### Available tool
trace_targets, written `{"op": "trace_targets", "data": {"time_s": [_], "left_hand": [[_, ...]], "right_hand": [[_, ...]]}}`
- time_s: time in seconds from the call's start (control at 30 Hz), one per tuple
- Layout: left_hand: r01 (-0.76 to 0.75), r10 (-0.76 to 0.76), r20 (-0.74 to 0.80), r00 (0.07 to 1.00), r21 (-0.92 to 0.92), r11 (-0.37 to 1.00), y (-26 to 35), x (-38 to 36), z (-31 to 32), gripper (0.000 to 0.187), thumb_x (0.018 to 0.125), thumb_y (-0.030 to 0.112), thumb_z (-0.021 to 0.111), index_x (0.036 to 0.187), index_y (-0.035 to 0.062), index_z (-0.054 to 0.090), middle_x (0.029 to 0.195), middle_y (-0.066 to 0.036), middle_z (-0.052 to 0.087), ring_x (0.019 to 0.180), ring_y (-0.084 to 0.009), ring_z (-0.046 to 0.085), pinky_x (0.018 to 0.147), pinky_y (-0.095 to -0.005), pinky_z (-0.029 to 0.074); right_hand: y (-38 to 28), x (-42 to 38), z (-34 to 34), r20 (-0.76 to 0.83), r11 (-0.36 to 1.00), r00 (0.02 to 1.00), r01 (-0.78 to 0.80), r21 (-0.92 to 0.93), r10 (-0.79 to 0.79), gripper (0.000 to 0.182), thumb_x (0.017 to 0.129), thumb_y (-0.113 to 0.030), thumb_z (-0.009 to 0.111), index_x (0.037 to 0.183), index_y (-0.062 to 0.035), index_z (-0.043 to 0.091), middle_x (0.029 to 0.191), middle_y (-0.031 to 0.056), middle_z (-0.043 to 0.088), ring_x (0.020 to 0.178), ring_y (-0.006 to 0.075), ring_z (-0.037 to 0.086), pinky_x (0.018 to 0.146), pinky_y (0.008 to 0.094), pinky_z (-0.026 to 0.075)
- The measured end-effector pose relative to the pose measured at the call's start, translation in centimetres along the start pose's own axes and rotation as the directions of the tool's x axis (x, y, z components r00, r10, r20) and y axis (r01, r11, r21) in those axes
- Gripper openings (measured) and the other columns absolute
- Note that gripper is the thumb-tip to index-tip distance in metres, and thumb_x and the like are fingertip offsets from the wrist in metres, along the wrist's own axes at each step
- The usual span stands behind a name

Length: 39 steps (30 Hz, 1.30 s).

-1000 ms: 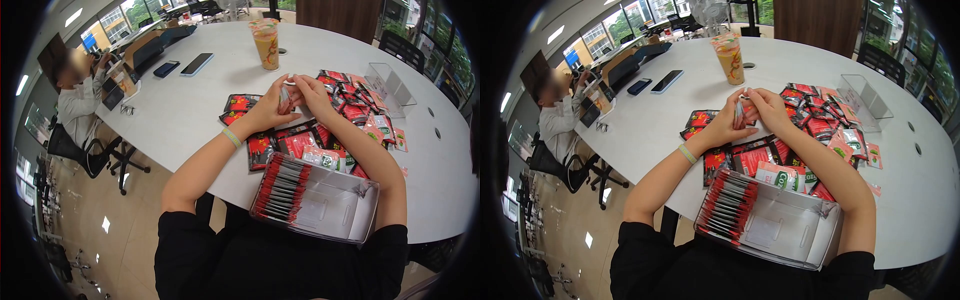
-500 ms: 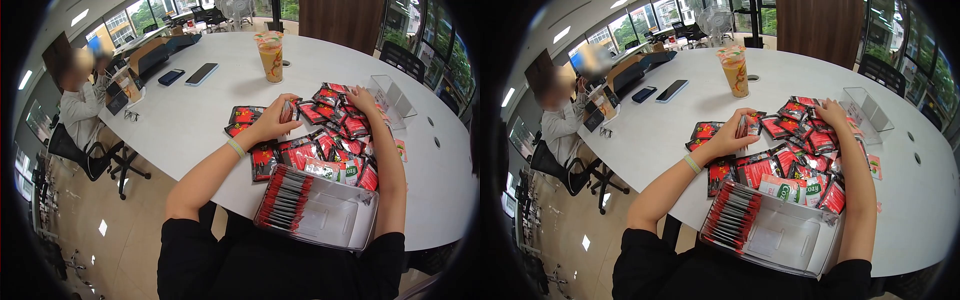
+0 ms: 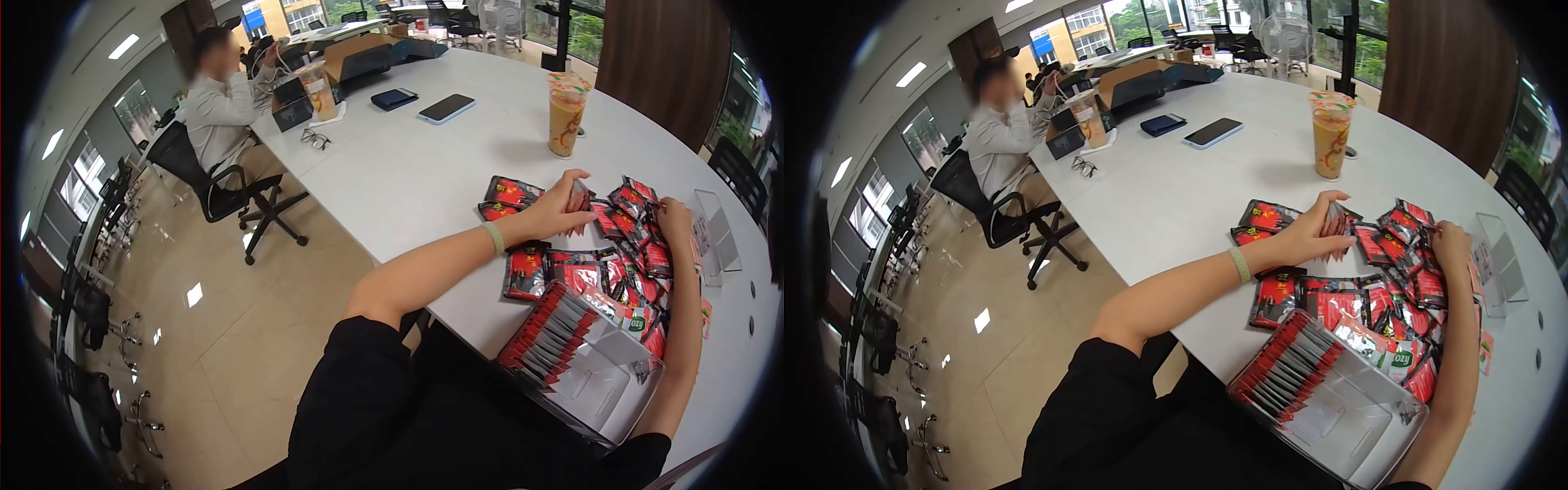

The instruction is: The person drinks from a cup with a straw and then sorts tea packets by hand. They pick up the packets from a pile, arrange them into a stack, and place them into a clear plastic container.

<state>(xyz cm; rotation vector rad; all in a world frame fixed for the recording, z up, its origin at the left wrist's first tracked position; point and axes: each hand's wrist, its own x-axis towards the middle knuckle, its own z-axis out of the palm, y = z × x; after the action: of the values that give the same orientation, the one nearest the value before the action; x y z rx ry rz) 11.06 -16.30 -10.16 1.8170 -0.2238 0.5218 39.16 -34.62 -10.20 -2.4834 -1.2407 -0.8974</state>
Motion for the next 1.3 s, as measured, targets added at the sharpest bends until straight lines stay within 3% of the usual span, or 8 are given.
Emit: {"op": "trace_targets", "data": {"time_s": [0.13, 0.43, 0.53, 0.67, 0.87, 0.93, 1.17, 1.3], "left_hand": [[0.007, -0.017, -0.089, 0.996, -0.114, 0.993, -0.1, 0.2, -0.2, 0.063, 0.086, 0.017, 0.058, 0.130, 0.0064, 0.014, 0.082, -0.007, 0.052, 0.060, -0.0113, 0.054, 0.052, -0.0242, 0.046], [0.088, -0.143, -0.117, 0.983, -0.383, 0.920, -1.0, 0.9, -1.4, 0.070, 0.087, 0.024, 0.054, 0.140, 0.0132, 0.010, 0.073, -0.009, 0.059, 0.058, -0.0119, 0.058, 0.045, -0.0178, 0.044], [0.189, -0.263, -0.054, 0.963, -0.559, 0.808, -0.5, 0.8, -1.3, 0.073, 0.088, 0.036, 0.049, 0.140, 0.0268, -0.001, 0.107, -0.019, 0.052, 0.100, -0.0271, 0.056, 0.081, -0.0528, 0.047], [0.316, -0.286, 0.158, 0.945, -0.669, 0.673, 1.6, 0.4, -0.4, 0.074, 0.088, 0.038, 0.049, 0.141, 0.0253, -0.002, 0.133, -0.017, 0.031, 0.105, -0.0265, 0.053, 0.080, -0.0517, 0.048], [0.426, -0.251, 0.345, 0.904, -0.689, 0.586, 1.7, 0.3, 0.6, 0.050, 0.090, 0.046, 0.039, 0.119, 0.0058, 0.044, 0.104, -0.015, 0.057, 0.097, -0.0333, 0.058, 0.083, -0.0435, 0.049], [0.438, -0.228, 0.378, 0.897, -0.703, 0.560, 2.0, 0.3, 0.5, 0.050, 0.089, 0.046, 0.041, 0.124, 0.0089, 0.040, 0.110, -0.018, 0.054, 0.099, -0.0336, 0.058, 0.083, -0.0444, 0.049], [0.387, -0.272, 0.276, 0.922, -0.665, 0.639, 2.4, 0.0, 0.8, 0.060, 0.087, 0.040, 0.045, 0.138, 0.0166, 0.023, 0.118, -0.021, 0.050, 0.092, -0.0299, 0.061, 0.083, -0.0442, 0.049], [0.300, -0.303, 0.127, 0.944, -0.710, 0.637, 2.6, 0.0, 0.8, 0.068, 0.086, 0.039, 0.048, 0.141, 0.0190, 0.013, 0.120, -0.024, 0.047, 0.085, -0.0249, 0.061, 0.089, -0.0451, 0.045]], "right_hand": [[-1.0, 0.8, -1.0, 0.042, 0.999, 0.999, 0.022, 0.024, -0.023, 0.018, 0.078, -0.016, 0.052, 0.083, -0.0044, 0.066, 0.077, 0.0170, 0.064, 0.075, 0.0345, 0.061, 0.067, 0.0429, 0.047], [-5.6, 3.3, -7.1, 0.290, 0.607, 0.915, -0.065, 0.792, -0.280, 0.027, 0.083, -0.012, 0.055, 0.106, 0.0023, 0.057, 0.089, 0.0075, 0.062, 0.082, 0.0147, 0.058, 0.076, 0.0279, 0.044], [-8.8, 2.5, -10.2, 0.249, 0.497, 0.902, -0.044, 0.866, -0.354, 0.024, 0.085, -0.015, 0.054, 0.103, 0.0000, 0.059, 0.084, 0.0067, 0.062, 0.067, 0.0093, 0.055, 0.058, 0.0238, 0.046], [-11.9, 1.3, -12.0, 0.359, 0.380, 0.816, -0.188, 0.906, -0.452, 0.017, 0.086, -0.014, 0.054, 0.094, -0.0006, 0.060, 0.077, 0.0029, 0.061, 0.059, 0.0055, 0.051, 0.043, 0.0201, 0.043], [-14.9, -0.1, -10.6, 0.201, 0.397, 0.851, 0.009, 0.918, -0.485, 0.009, 0.083, -0.010, 0.058, 0.086, -0.0012, 0.057, 0.088, 0.0040, 0.057, 0.069, 0.0089, 0.054, 0.051, 0.0206, 0.045], [-14.9, -0.2, -9.9, -0.026, 0.393, 0.853, 0.267, 0.880, -0.522, 0.010, 0.078, -0.007, 0.062, 0.083, -0.0015, 0.056, 0.101, 0.0074, 0.052, 0.084, 0.0147, 0.055, 0.066, 0.0258, 0.045], [-13.7, 0.5, -9.4, -0.075, 0.437, 0.885, 0.299, 0.848, -0.460, 0.019, 0.076, -0.012, 0.064, 0.091, -0.0028, 0.058, 0.101, 0.0076, 0.055, 0.090, 0.0177, 0.055, 0.077, 0.0306, 0.044], [-8.5, 2.2, -5.6, -0.077, 0.792, 0.960, 0.266, 0.549, -0.268, 0.027, 0.079, -0.018, 0.062, 0.100, -0.0016, 0.059, 0.097, 0.0126, 0.059, 0.092, 0.0247, 0.057, 0.079, 0.0328, 0.045]]}}
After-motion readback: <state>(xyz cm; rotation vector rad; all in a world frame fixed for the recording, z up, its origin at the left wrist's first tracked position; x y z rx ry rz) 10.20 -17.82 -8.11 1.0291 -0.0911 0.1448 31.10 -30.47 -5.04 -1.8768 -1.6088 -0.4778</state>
